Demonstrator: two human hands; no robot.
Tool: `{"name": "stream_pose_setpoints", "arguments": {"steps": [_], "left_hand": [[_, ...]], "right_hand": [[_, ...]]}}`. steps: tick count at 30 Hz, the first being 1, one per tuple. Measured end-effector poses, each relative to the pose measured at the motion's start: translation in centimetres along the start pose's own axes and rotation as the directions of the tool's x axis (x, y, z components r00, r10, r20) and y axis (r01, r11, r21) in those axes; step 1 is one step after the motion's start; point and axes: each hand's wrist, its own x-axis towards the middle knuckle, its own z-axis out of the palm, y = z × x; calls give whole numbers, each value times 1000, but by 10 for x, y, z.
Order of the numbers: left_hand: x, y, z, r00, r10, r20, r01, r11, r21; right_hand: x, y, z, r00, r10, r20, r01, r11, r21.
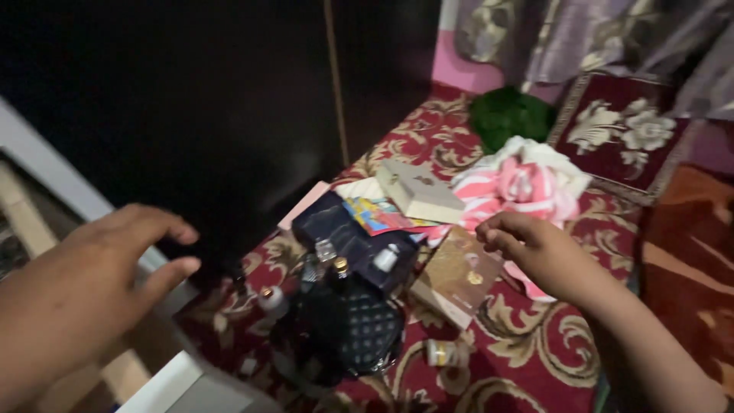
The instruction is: The person removes items from a bedroom drawer, including a decorative box, small boxes, and bottles, then places them on a nearby surface and reorganizes them back into the drawer.
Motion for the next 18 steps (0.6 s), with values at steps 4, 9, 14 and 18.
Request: {"name": "stream_pose_setpoints", "arguments": {"steps": [4,9,14,18], "left_hand": [[15,2,16,999,26,-21,-26,999,-35],[24,15,23,993,78,88,-73,996,-50],[52,48,27,981,162,107,-143,975,-168],[75,62,42,962,273,16,-247,894,-373]], "right_hand": [[8,16,-18,995,47,-88,-47,999,-5],[51,68,0,974,194,-116,-147,934,326],[146,149,86,958,268,-104,-207,894,396],[207,140,143,967,254,32,-215,737,641]]}}
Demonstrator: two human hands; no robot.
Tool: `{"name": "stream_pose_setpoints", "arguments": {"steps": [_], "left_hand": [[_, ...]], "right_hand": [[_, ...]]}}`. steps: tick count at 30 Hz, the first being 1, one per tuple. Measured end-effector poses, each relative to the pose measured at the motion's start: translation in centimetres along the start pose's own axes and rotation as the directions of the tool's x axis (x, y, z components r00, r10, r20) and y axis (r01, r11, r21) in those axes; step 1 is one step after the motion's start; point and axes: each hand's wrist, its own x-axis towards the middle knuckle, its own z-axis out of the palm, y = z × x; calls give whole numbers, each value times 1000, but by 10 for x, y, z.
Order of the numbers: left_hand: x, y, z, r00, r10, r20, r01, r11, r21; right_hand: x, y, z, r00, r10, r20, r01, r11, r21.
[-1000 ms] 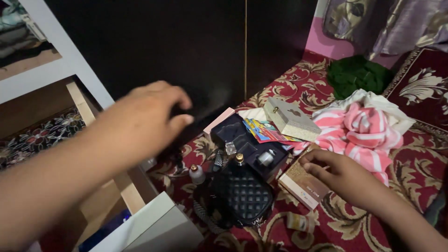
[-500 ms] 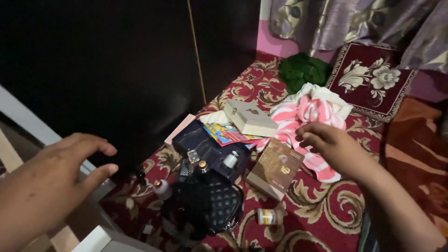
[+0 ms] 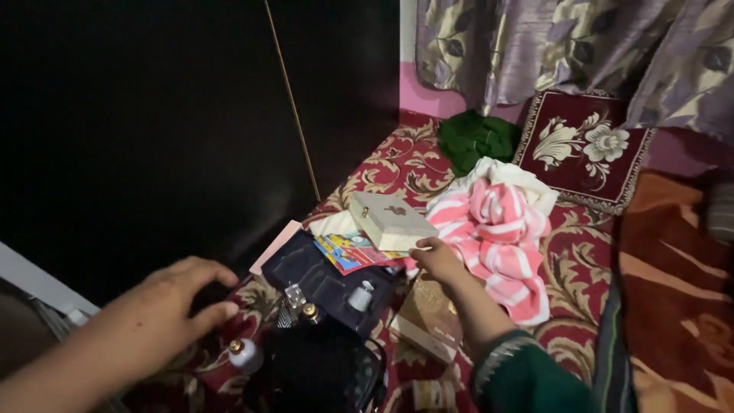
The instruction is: The person removes items from a bedroom drawer, including a decorative box, small boxes, and bottles, then places them on a nearby surface and reorganizes them back into the drawer.
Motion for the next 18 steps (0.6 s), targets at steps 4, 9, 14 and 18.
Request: {"name": "stream_pose_setpoints", "arguments": {"steps": [4,9,14,18], "left_hand": [[6,-28,37,998,25,56,-24,999,-28],[-9,-18,41,977,-2,214,11,999,-41],[-13,4,26,963,11,270,-4,1000,-26],[-13,12,19,947,-60,317,67,998,-12]], "right_hand": [[60,40,27,990,125,69,-142,904,402],[95,46,61,886,457,-74,-339,749,569],[68,-5,89,967,246,64,-215,659,720],[110,15,91,915,402,-42,-288,721,631]]}}
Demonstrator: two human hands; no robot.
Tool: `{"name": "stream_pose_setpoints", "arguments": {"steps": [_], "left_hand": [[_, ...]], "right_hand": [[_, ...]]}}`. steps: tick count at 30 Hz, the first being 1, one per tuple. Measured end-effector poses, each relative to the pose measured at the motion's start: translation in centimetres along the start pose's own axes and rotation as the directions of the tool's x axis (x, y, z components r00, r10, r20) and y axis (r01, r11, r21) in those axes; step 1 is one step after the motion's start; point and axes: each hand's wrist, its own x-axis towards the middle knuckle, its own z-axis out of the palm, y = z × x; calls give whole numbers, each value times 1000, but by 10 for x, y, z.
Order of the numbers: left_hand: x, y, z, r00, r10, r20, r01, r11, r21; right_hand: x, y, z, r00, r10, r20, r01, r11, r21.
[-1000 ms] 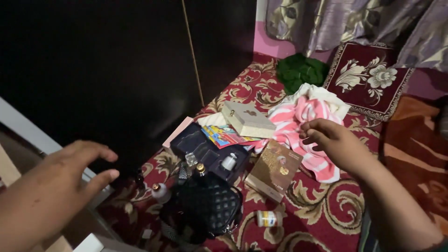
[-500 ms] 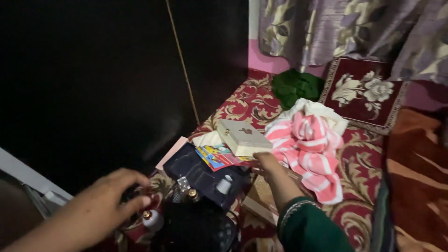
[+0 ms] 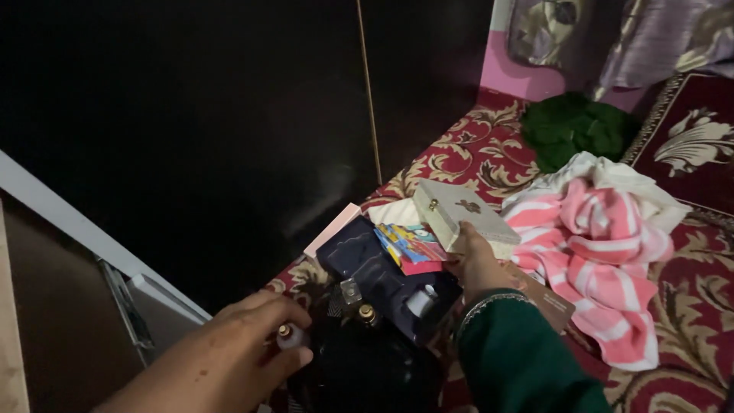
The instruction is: The person removes items from a bedroom drawer, including a decorative box, small boxes, and bottles, then places them on a nearby surface and reorganizes them back into the drawer.
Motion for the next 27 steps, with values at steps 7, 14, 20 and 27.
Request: {"name": "stream_pose_setpoints", "arguments": {"steps": [7,14,20,27], "left_hand": [[3,4,-4,994,-56,90,55,998,16],[-6,8,-13,1000,-6,2,6,1000,-23],[8,1,2,995,-45,-84,41,998,-47],[8,-11,7,995,-44,-93,34,994,-104]], "right_hand": [[95,7,-26,986,-54,155,25,983,180],[221,-10,-180,952,101,289,-228,864,449],[-4,-31,-240,988,-152,-33,156,976,150],[-7,-8,-295,938,-289,-192,320,935,150]]}}
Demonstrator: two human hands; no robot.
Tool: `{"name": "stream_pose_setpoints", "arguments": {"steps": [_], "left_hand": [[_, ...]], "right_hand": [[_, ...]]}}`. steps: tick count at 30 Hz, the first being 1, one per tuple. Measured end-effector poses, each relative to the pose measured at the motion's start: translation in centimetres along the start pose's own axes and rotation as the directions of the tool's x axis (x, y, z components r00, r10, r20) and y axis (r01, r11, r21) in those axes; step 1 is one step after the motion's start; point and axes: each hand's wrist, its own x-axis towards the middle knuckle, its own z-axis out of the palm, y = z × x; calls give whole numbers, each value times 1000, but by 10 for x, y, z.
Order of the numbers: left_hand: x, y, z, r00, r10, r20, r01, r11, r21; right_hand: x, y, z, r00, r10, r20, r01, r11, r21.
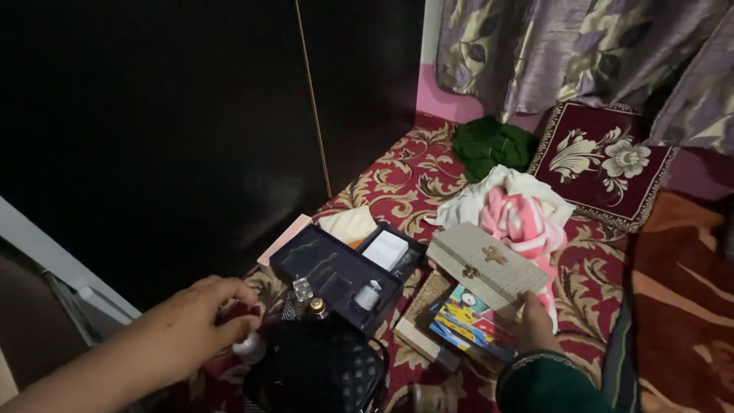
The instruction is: The person removes items from a bedroom drawer, including a decorative box, small boxes, and bottles, then places them on a nearby surface and reorganizes them back into the drawer.
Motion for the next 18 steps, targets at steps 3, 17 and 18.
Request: {"name": "stream_pose_setpoints", "arguments": {"steps": [3,17,18], "left_hand": [[-10,13,-3,998,-53,23,52,998,47],[-8,14,-3,999,-42,17,40,997,70],[-8,15,-3,999,-41,13,40,998,57]], "right_hand": [[-20,-5,14,997,5,83,-1,999,-49],[-29,7,86,612,-776,150,384,127,-914],[-26,13,101,352,-880,318,557,-76,-827]]}}
